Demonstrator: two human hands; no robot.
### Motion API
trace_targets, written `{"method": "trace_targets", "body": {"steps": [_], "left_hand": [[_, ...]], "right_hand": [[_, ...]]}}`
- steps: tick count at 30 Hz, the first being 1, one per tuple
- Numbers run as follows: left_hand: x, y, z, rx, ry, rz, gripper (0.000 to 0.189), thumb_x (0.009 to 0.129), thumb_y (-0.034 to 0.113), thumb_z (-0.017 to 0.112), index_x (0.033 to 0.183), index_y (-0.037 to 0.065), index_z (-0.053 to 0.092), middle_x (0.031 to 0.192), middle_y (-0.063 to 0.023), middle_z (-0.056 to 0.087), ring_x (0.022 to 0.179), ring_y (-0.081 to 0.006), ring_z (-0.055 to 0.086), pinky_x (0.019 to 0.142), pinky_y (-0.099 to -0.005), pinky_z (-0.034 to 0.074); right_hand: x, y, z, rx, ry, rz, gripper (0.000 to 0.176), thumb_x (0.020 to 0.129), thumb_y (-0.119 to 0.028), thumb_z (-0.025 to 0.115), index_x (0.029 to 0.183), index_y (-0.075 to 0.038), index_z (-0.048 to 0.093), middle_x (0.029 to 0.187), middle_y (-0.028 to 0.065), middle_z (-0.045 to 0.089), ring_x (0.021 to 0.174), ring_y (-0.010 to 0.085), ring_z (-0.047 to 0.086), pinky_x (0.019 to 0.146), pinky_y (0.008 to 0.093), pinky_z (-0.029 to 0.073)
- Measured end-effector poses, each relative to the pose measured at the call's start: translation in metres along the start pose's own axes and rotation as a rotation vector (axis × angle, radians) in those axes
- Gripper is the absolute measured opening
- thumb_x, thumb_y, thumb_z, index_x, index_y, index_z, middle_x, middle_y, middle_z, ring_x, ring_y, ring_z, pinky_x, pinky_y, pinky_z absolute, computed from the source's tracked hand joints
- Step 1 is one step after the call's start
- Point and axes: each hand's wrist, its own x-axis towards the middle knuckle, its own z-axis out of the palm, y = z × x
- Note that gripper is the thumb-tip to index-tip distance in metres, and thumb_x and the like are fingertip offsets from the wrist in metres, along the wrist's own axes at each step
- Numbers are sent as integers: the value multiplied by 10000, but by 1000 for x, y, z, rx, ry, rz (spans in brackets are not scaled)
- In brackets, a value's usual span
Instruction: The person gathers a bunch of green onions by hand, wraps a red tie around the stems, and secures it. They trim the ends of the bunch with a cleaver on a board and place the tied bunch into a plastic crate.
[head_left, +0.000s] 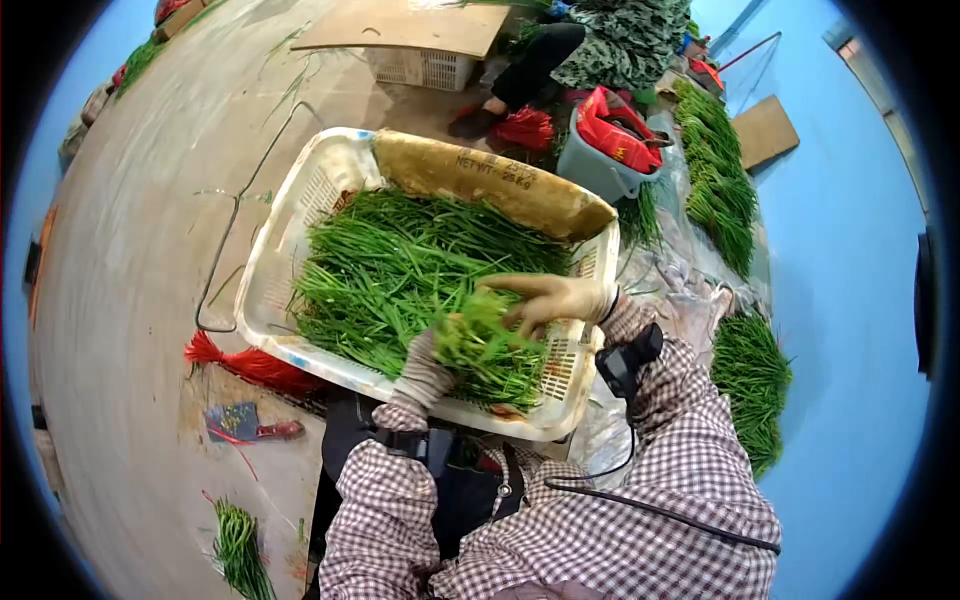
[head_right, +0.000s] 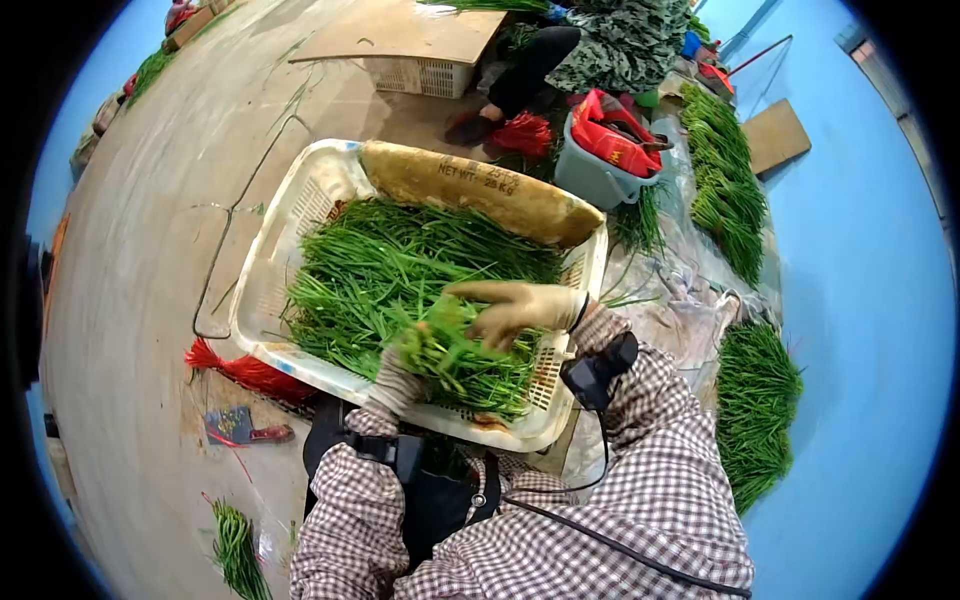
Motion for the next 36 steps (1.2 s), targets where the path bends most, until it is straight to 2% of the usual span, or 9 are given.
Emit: {"method": "trace_targets", "body": {"steps": [3,6,10,14,20,23,26,34,36], "left_hand": [[-11,-11,-22,980,237,255,644,782,507,594,1280,127,444,1239,-26,526,1126,-222,492,958,-359,387],[-8,11,-37,671,-14,-240,662,804,529,545,1320,138,404,1332,-57,446,1252,-254,369,1057,-394,269],[-9,-3,-30,665,4,-169,693,779,545,566,1313,132,412,1338,-55,437,1259,-258,357,1062,-391,259],[-8,12,-33,587,47,-109,699,776,554,555,1317,139,403,1359,-52,408,1272,-255,332,1074,-404,234],[3,21,-28,995,-105,-213,649,768,556,537,1286,175,444,1316,-41,449,1213,-250,403,1034,-419,292],[5,20,-21,464,71,-134,757,734,556,554,1330,122,379,1349,-94,408,1247,-301,352,1057,-430,253],[9,39,-17,1105,-343,-228,696,840,479,444,1394,98,264,1442,-96,264,1315,-301,237,1102,-419,161],[7,38,-22,950,-304,-262,668,869,479,402,1413,128,237,1469,-71,207,1338,-299,176,1114,-411,114],[8,35,-19,876,-249,-282,639,883,460,399,1412,137,242,1469,-53,212,1336,-276,188,1113,-393,124]], "right_hand": [[-1,21,-27,231,298,-96,519,882,-304,555,1314,-65,397,983,113,613,826,163,620,701,269,513],[18,97,-58,-681,832,-185,319,842,-234,559,1127,-93,580,982,108,624,928,223,603,798,329,485],[39,110,-14,-1100,819,-309,378,805,-172,551,1179,-122,528,1154,120,534,1053,309,515,900,392,414],[68,127,0,-107,611,-213,472,844,-168,563,1284,-76,417,1219,124,512,1127,261,490,960,379,385],[90,93,47,-298,847,-317,148,882,-131,552,956,-8,589,874,59,608,774,122,549,689,275,452],[113,90,79,-34,994,-613,152,907,-121,512,1000,-4,537,829,33,555,749,104,497,690,240,425],[147,103,85,188,1160,-788,170,927,-119,489,1035,-2,547,884,42,570,810,97,502,744,229,423],[141,89,95,861,491,-638,606,945,-503,291,1350,-56,345,1277,102,483,1073,187,524,935,331,425],[139,94,86,559,507,-608,615,949,-498,269,1373,-53,299,1328,109,432,1145,196,465,953,352,404]]}}
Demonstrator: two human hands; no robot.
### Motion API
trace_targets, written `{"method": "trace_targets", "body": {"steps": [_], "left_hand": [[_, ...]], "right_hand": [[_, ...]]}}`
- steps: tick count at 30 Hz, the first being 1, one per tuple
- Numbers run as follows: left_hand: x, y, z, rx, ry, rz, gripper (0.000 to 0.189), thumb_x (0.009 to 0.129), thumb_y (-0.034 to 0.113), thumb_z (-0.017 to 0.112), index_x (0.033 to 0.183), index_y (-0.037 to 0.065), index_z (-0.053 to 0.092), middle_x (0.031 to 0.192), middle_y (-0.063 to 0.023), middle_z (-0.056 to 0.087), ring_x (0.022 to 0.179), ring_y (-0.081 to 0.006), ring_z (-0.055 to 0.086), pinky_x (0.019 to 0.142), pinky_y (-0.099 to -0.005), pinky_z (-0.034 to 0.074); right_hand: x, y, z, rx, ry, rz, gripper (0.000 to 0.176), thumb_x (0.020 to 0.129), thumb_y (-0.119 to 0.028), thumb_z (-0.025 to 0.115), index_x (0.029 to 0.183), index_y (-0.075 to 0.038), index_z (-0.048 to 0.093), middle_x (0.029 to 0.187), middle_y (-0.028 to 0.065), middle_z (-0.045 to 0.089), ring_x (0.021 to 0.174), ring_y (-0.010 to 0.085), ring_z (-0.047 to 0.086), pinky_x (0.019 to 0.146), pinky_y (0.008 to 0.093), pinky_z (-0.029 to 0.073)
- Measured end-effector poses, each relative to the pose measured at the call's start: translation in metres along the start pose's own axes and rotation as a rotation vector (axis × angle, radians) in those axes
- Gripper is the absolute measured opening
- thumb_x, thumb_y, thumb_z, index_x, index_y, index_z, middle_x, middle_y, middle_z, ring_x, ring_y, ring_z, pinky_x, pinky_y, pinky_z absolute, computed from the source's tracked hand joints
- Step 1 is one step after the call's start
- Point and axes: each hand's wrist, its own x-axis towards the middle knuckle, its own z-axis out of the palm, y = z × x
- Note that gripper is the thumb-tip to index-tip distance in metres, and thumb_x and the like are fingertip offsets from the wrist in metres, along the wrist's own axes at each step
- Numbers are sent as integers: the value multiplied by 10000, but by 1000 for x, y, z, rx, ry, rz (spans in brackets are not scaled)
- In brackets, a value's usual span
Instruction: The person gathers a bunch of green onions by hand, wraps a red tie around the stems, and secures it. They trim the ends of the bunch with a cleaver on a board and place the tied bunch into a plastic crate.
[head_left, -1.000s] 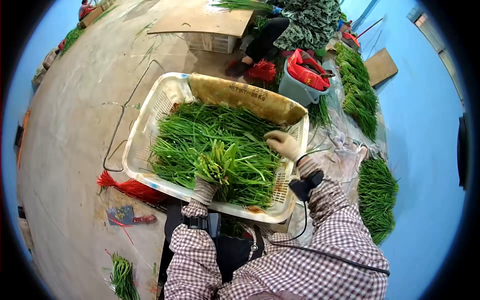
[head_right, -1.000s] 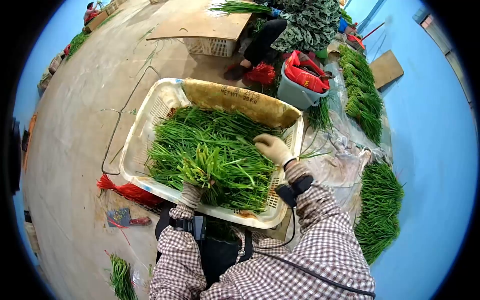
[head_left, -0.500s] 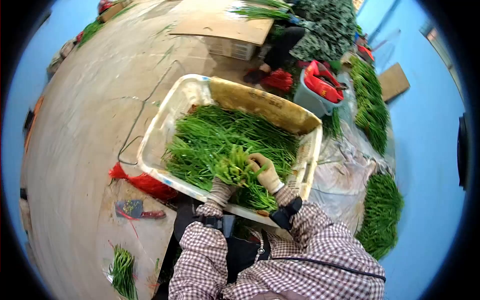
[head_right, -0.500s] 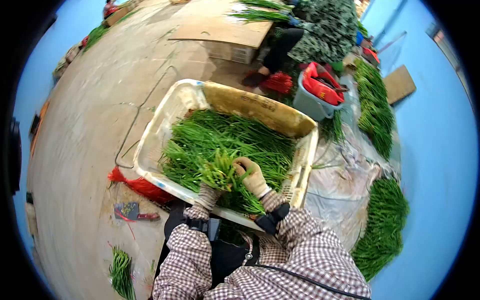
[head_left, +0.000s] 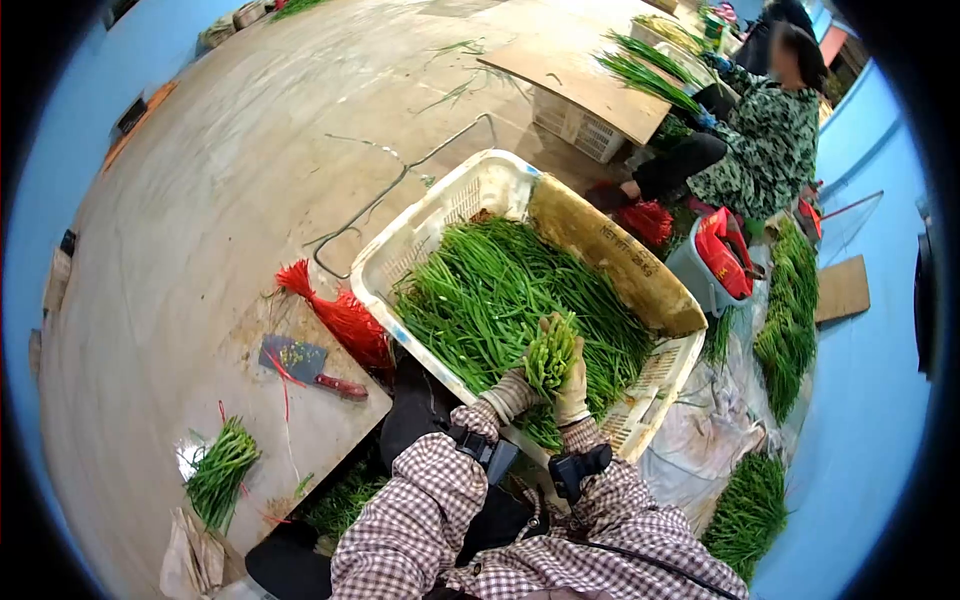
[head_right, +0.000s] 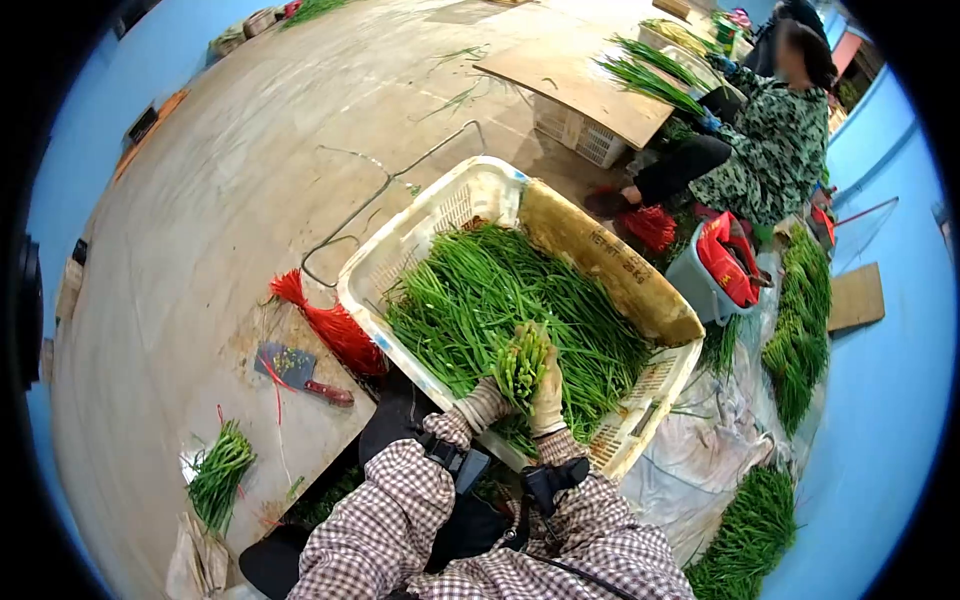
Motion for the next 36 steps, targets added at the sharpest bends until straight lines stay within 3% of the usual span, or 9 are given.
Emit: {"method": "trace_targets", "body": {"steps": [6,8,11,16,17,23,27,31,36], "left_hand": [[-21,-10,1,-188,231,-58,539,911,404,411,1367,133,315,1388,-58,330,1261,-250,299,1096,-376,187],[-30,-32,24,-813,399,-6,565,868,373,518,1335,100,354,1327,-89,400,1211,-252,367,1061,-379,262],[-32,-68,49,-1965,533,280,574,812,348,640,1254,40,442,1211,-133,497,1046,-221,511,916,-366,439],[-93,-99,-75,-1160,1184,707,391,809,257,644,1072,-15,546,988,-115,584,865,-205,592,747,-299,516],[-148,-112,-114,-1146,1036,499,303,797,208,651,1014,8,580,970,-117,590,850,-219,588,746,-319,509],[-341,-143,-203,-906,1575,740,536,719,65,662,1208,69,443,1135,-100,526,1159,-290,427,1037,-487,310],[-439,-123,-231,-586,1854,432,507,721,58,595,1196,33,421,1173,-156,500,1206,-333,394,1062,-500,264],[-532,-160,-212,-312,1803,352,521,714,35,571,1211,35,414,1188,-168,471,1212,-330,394,1058,-497,282],[-591,-193,-171,-279,1812,334,539,714,0,556,1225,-1,384,1194,-156,479,1204,-327,406,1072,-485,267]], "right_hand": [[12,-26,7,-819,-64,-323,612,956,-477,158,1282,-58,462,1346,125,425,1278,280,339,1083,404,213],[12,-39,-9,-671,180,-318,495,960,-382,311,1284,-34,449,1316,143,452,1232,286,407,1082,372,244],[9,18,-108,-1538,10,-316,526,842,-322,561,1317,-141,426,1317,151,433,1200,313,425,1055,416,280],[-40,47,-150,-2093,-249,496,709,836,-395,542,1424,-299,157,1468,91,203,1326,311,230,1064,470,211],[-36,43,-148,-2075,-274,504,704,838,-388,539,1424,-296,160,1468,94,204,1326,314,230,1059,478,212],[-6,12,-109,-2196,-495,764,736,779,-454,558,1409,-252,237,1399,150,330,1224,321,414,956,446,382],[29,0,-82,-2358,-218,567,295,788,-416,526,973,-241,675,1021,83,637,910,236,631,746,391,501],[26,-16,81,-1814,-218,-386,118,767,-243,634,780,-127,642,819,98,616,678,295,614,593,385,493],[9,110,246,-1751,-901,-339,216,768,-295,593,930,-155,619,867,91,623,778,296,621,645,406,491]]}}
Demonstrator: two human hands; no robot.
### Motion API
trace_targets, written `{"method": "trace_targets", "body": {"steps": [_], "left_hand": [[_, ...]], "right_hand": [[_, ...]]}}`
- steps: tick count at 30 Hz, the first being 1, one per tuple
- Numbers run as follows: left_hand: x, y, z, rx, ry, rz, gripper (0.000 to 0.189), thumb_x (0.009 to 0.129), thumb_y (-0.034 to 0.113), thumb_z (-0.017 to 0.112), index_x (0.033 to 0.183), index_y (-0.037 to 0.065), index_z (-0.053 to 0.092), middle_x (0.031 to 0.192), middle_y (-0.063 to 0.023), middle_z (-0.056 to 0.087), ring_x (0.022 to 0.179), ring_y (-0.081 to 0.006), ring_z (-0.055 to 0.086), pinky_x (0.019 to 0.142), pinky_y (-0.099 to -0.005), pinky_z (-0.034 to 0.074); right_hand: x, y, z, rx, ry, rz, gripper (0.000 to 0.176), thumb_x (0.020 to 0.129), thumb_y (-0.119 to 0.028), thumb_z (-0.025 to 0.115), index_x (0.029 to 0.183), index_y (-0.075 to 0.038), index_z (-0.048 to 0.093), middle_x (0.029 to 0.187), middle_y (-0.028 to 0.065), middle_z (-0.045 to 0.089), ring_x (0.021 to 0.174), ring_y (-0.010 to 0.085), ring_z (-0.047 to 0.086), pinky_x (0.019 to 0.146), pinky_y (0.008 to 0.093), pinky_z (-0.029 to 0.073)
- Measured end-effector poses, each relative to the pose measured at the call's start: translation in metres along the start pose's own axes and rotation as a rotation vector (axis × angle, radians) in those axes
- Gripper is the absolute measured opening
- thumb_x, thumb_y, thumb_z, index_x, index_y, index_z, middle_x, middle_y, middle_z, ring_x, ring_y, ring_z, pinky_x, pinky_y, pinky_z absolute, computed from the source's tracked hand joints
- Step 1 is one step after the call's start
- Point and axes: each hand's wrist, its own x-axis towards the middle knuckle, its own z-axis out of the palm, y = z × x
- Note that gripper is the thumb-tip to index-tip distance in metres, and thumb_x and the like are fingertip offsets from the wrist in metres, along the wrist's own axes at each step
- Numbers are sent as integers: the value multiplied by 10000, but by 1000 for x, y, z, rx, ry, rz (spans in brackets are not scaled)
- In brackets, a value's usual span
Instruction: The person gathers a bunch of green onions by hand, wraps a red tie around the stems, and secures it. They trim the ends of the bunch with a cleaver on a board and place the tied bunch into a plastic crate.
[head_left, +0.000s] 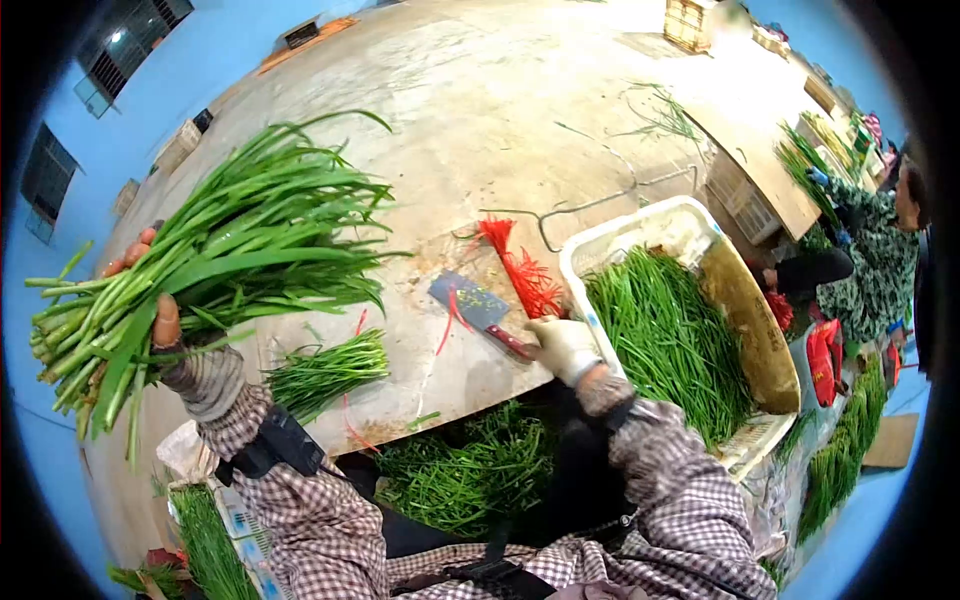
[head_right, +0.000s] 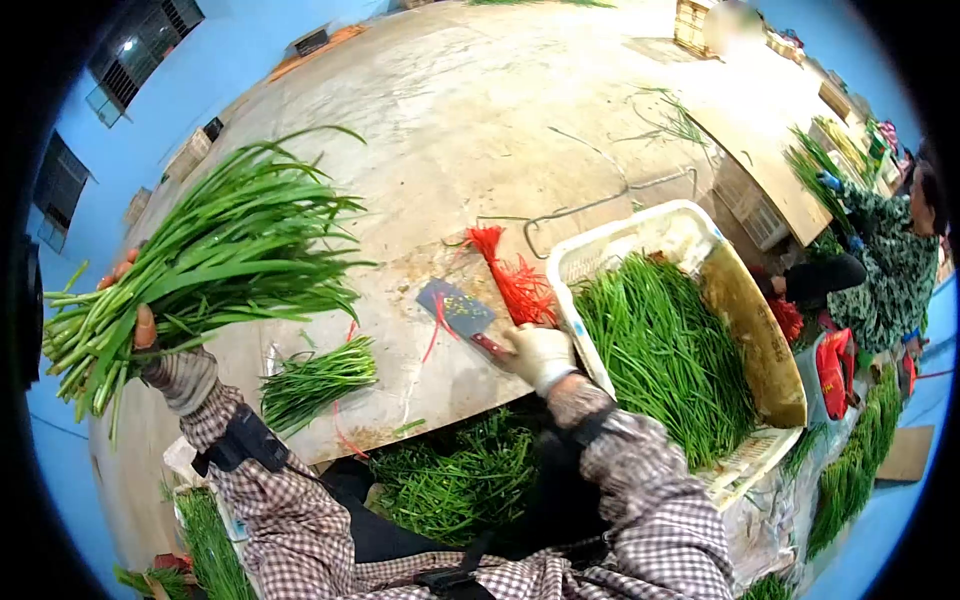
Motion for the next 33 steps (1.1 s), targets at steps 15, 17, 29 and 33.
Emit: {"method": "trace_targets", "body": {"steps": [15,17,29,33], "left_hand": [[-65,-57,88,573,-150,-97,295,810,235,605,998,33,500,968,-107,565,964,-248,531,929,-386,398],[-95,-77,124,482,-510,29,255,755,176,574,978,63,525,964,-84,557,945,-243,536,896,-397,418],[-324,-107,134,636,-1440,86,630,782,162,511,1363,250,287,1440,-66,287,1330,-236,275,1080,-492,172],[-330,-64,119,1059,-1382,-23,711,700,101,560,1349,239,304,1445,-59,266,1308,-247,291,1074,-458,173]], "right_hand": [[136,19,88,-263,-65,119,358,801,-253,537,1156,-220,507,994,82,576,809,280,624,665,421,493],[124,12,54,-91,47,155,381,782,-341,590,1128,-191,534,991,102,580,821,304,613,702,418,491],[25,18,93,233,-291,227,350,836,-354,502,1070,-120,617,988,161,634,957,319,590,843,393,460],[25,22,140,544,-232,299,375,826,-334,514,1043,-49,627,1010,212,617,981,339,579,867,381,447]]}}
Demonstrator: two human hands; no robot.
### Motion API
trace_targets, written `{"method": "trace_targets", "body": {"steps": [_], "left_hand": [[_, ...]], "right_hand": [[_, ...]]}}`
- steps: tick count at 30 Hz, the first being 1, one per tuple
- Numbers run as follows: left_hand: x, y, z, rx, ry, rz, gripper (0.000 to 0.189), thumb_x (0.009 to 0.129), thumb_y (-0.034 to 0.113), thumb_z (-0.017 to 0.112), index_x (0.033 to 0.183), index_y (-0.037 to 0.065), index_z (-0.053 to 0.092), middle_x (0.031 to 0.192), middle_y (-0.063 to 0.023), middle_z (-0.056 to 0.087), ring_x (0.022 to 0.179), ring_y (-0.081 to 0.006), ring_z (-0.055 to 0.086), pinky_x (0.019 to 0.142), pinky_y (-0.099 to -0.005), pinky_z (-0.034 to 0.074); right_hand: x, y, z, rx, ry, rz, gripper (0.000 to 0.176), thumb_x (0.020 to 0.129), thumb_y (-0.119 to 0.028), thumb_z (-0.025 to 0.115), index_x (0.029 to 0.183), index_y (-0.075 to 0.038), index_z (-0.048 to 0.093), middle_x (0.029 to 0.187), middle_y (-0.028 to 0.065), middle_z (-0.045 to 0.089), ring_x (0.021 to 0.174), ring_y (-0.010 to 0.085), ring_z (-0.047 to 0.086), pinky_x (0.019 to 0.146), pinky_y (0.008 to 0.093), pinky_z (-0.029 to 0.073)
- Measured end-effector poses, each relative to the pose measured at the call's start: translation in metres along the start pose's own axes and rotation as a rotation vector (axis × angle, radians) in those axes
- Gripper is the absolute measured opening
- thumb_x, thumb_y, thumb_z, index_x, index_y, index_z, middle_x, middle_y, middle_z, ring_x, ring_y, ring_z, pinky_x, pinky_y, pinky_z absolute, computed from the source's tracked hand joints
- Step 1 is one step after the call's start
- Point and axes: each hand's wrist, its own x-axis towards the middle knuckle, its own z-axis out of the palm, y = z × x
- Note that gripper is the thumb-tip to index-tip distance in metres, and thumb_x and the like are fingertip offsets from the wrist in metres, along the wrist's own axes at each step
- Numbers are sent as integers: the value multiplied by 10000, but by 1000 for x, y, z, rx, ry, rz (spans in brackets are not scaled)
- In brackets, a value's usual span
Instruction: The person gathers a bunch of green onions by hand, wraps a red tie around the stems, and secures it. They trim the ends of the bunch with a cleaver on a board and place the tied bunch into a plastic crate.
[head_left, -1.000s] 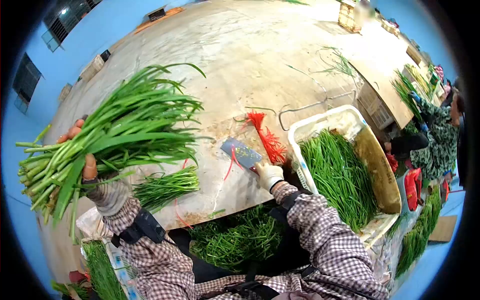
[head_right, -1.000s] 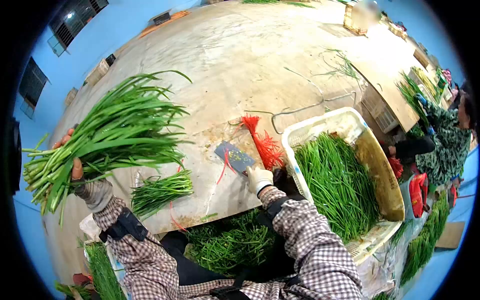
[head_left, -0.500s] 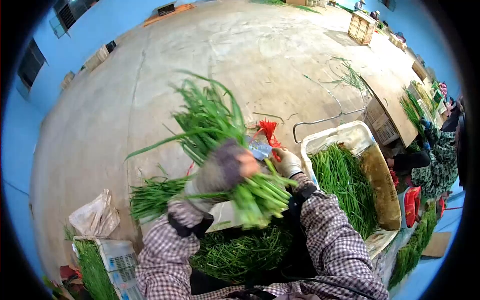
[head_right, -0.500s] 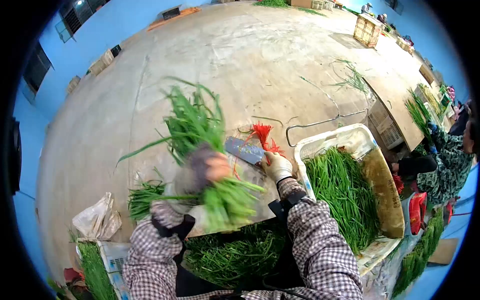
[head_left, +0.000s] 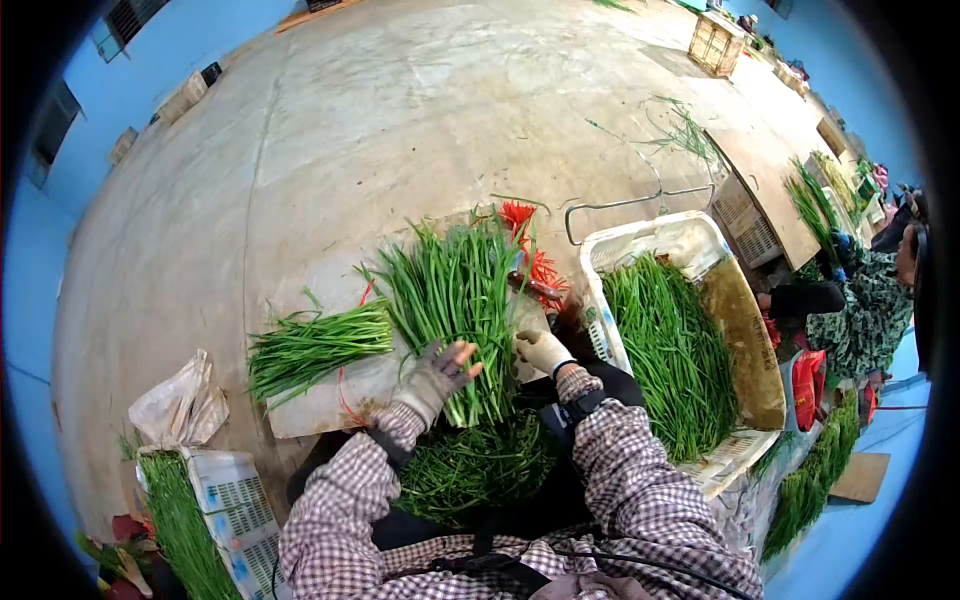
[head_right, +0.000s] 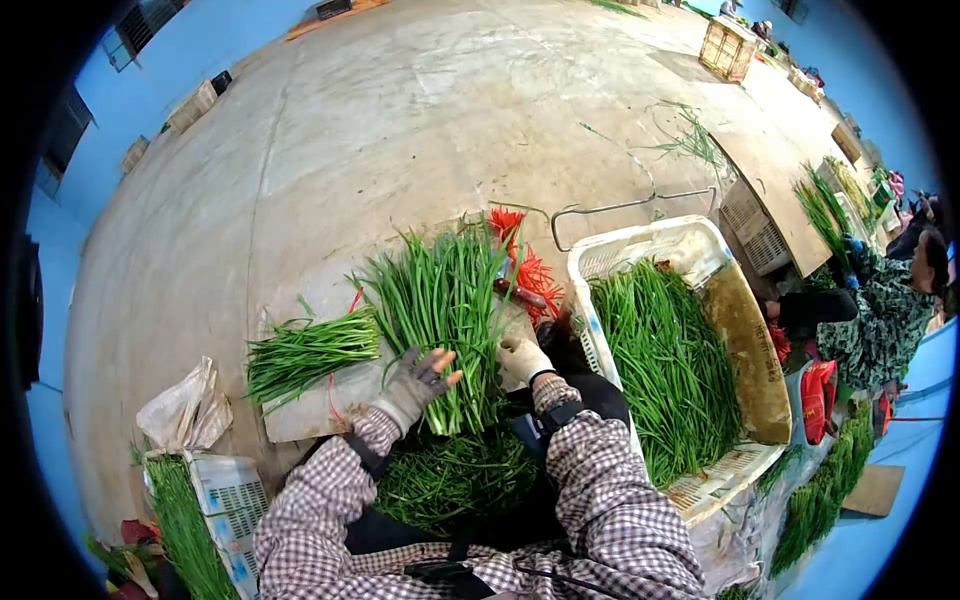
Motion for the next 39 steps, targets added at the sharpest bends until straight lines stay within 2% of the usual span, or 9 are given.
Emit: {"method": "trace_targets", "body": {"steps": [5,8,11,13,19,21,23,30,39], "left_hand": [[-56,50,3,-904,343,-906,446,718,88,661,1129,64,491,1122,-130,512,1046,-281,506,884,-381,438],[-55,69,76,-1511,225,-1324,485,757,188,713,1124,-26,478,1027,-123,569,1002,-227,530,889,-340,418],[-13,53,9,-1669,238,-1436,847,692,220,776,1352,0,292,1319,-206,423,1192,-282,440,962,-366,377],[5,46,89,-1832,126,-1301,1000,653,238,802,1405,21,180,1377,-209,351,1248,-303,382,994,-379,353],[37,23,64,-1704,146,-1242,875,592,414,820,1266,0,445,1211,-174,527,1078,-291,518,888,-382,437],[34,17,68,-1639,-274,-1274,877,618,353,820,1299,-3,397,1251,-177,500,1137,-289,485,909,-387,424],[29,37,87,-1610,127,-1366,761,657,251,798,1281,26,424,1179,-141,555,1095,-276,511,903,-370,426],[39,38,15,-1447,71,-1406,837,630,241,805,1311,38,364,1227,-160,503,1084,-286,508,878,-378,439],[36,34,22,-1576,89,-1471,825,646,274,798,1303,23,367,1172,-163,546,1078,-285,519,915,-370,416]], "right_hand": [[-10,9,20,230,99,84,393,838,-347,523,1094,-59,601,1018,205,618,973,329,584,846,365,452],[-12,16,38,304,102,55,444,824,-362,589,1091,-7,587,921,150,626,812,240,590,700,312,466],[-23,-19,37,155,119,6,508,781,-395,661,1063,22,592,837,119,639,710,153,593,630,273,475],[-16,-21,51,121,102,-33,530,767,-384,679,1094,20,574,873,127,639,766,148,591,674,281,470],[-27,-71,25,829,-204,247,465,772,-257,702,1101,35,552,991,100,626,870,145,593,730,292,476],[-15,-46,34,454,-145,98,516,758,-318,711,1079,56,558,982,116,632,910,186,600,762,304,477],[-14,-38,33,368,-117,27,578,746,-358,711,1111,57,543,989,128,635,927,206,597,786,314,472],[-28,-61,16,-158,-5,60,658,771,-485,623,1146,48,527,1035,240,609,1000,360,574,847,385,442],[-6,-23,15,-102,111,-35,641,772,-459,645,1071,102,561,967,227,630,934,279,608,799,332,465]]}}
